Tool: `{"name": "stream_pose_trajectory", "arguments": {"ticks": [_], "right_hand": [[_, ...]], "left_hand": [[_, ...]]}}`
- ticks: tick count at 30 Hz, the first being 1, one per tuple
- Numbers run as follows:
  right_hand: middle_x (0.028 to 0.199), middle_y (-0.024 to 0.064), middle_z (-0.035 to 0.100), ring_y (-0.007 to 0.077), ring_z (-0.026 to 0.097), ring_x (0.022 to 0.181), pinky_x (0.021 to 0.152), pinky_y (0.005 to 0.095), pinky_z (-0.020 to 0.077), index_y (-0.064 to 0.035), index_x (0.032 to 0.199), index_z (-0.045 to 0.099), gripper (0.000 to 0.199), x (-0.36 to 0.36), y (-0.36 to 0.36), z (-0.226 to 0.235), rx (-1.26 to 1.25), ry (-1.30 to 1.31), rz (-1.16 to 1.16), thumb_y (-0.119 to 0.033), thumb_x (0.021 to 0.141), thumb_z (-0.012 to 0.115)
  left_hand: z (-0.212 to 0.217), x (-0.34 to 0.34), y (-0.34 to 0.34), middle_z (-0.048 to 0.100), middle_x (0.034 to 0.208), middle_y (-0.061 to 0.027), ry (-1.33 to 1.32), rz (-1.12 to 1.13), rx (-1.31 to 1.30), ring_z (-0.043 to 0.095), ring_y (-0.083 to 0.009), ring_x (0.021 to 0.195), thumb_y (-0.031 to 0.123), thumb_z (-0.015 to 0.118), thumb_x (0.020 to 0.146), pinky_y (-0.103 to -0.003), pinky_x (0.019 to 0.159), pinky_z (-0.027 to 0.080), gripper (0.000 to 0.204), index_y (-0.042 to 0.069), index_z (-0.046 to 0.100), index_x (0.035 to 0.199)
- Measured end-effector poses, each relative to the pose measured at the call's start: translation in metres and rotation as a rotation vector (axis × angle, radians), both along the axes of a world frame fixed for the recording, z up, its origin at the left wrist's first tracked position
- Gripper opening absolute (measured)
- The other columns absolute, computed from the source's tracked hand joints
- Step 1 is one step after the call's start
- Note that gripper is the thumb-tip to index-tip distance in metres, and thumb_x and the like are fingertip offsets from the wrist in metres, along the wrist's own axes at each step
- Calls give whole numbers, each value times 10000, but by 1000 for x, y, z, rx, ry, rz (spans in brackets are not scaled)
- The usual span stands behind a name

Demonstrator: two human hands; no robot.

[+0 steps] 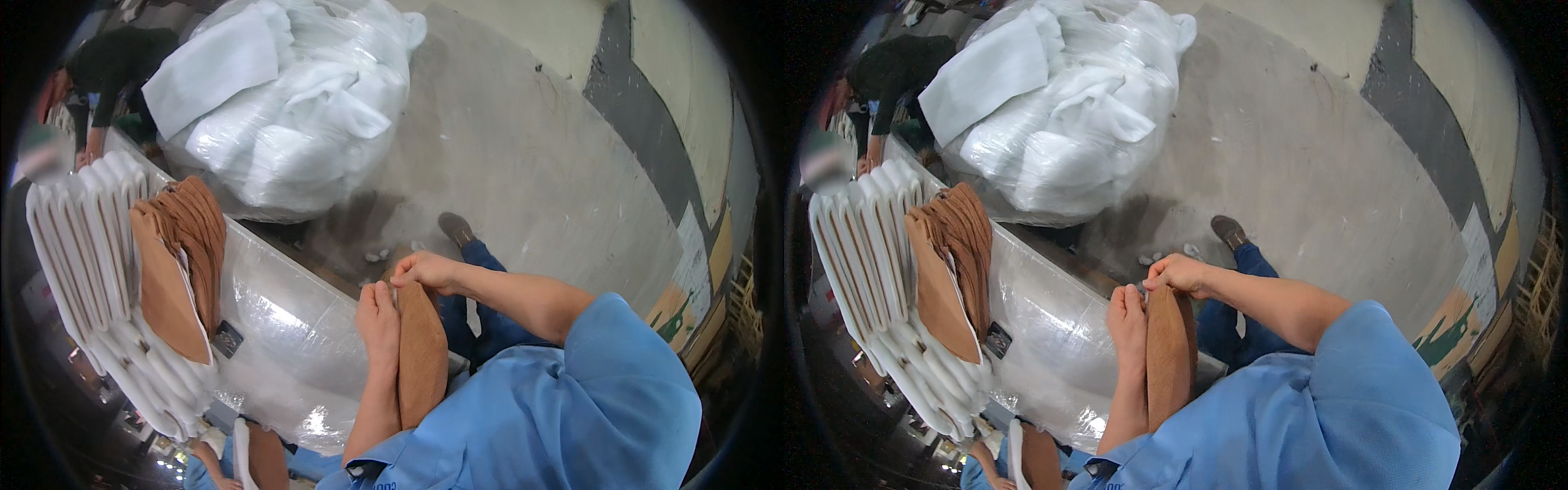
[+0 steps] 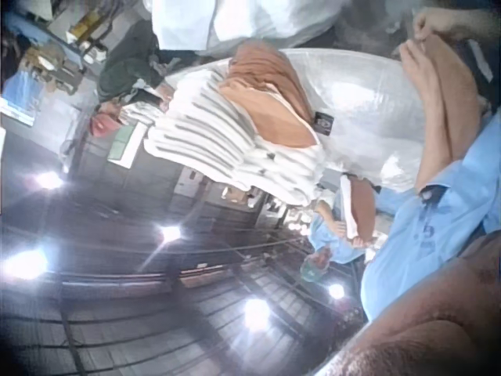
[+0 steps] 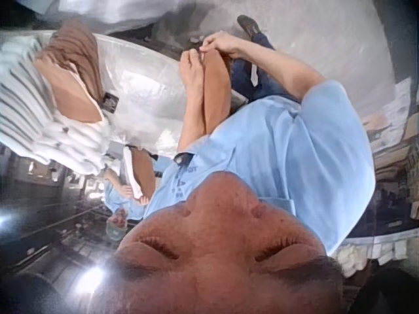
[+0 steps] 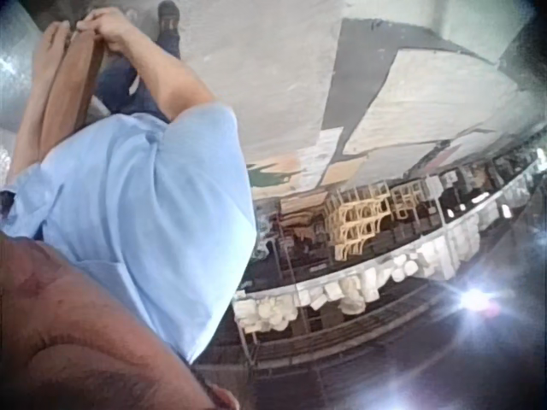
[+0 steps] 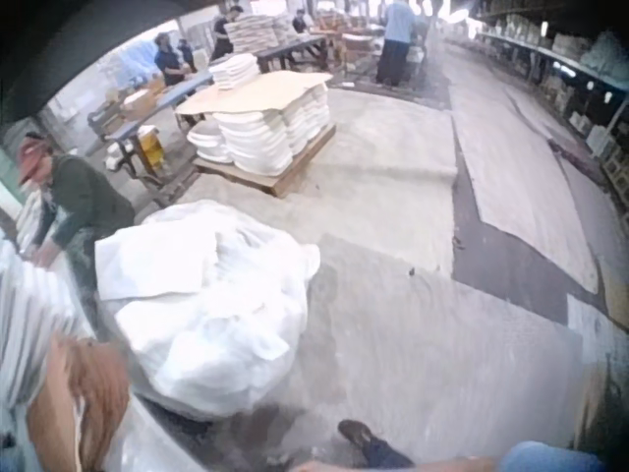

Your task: The person folds brown cushion covers and white cushion inserts, then places them into a plastic bag. The person repeats this process with multiple cushions, stacking the finished items on a table.

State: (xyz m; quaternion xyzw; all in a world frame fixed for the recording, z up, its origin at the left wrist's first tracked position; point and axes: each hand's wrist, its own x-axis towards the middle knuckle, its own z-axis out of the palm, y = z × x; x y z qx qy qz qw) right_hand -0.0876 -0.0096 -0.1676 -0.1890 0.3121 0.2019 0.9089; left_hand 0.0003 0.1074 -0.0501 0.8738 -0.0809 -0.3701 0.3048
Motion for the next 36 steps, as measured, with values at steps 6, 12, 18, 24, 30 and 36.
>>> {"name": "stream_pose_trajectory", "arguments": {"ticks": [6,12,18,24,30,36], "right_hand": [[907,12,677,116,599,840,760,302,459,-83,1066,710,360,-29,15,13,75,190,-272,-436,1042,645],[1023,77,680,201,643,935,867,364,501,-44,1239,597,551,-59,71,30,-118,517,-601,-561,1098,471],[1010,33,694,142,644,885,815,309,518,-46,1123,683,365,-64,71,23,-22,473,-702,-384,1114,544],[964,44,713,150,666,862,786,331,532,-47,1095,682,395,-70,73,-5,-41,525,-632,-388,1133,487],[903,52,720,193,694,864,757,391,536,-70,978,702,518,-67,82,-15,-441,517,-460,-468,1135,411],[888,58,713,209,690,845,750,408,533,-95,987,706,511,-49,65,-20,-703,501,-93,-493,1126,417]], "left_hand": [[-23,11,3,552,731,8,228,16,-2,464,-78,674,361,535,1112,-283,620,405,441,55,587,799],[-33,24,-39,645,816,-20,566,-144,267,564,-98,761,486,550,1087,-302,704,469,542,13,708,873],[-53,2,-42,752,995,-91,817,-234,197,667,-146,886,400,635,1049,-308,822,524,470,-48,779,1067],[-52,-9,-32,713,837,-9,723,-143,44,616,-105,737,319,642,1057,-303,697,506,385,-18,768,921],[-56,-8,-22,696,688,-87,374,-341,-31,640,-193,649,373,626,1030,-379,658,501,445,-6,755,836],[-42,-6,-22,717,736,-182,299,-351,-35,713,-403,817,425,510,1041,-494,794,525,525,-6,737,845]]}}
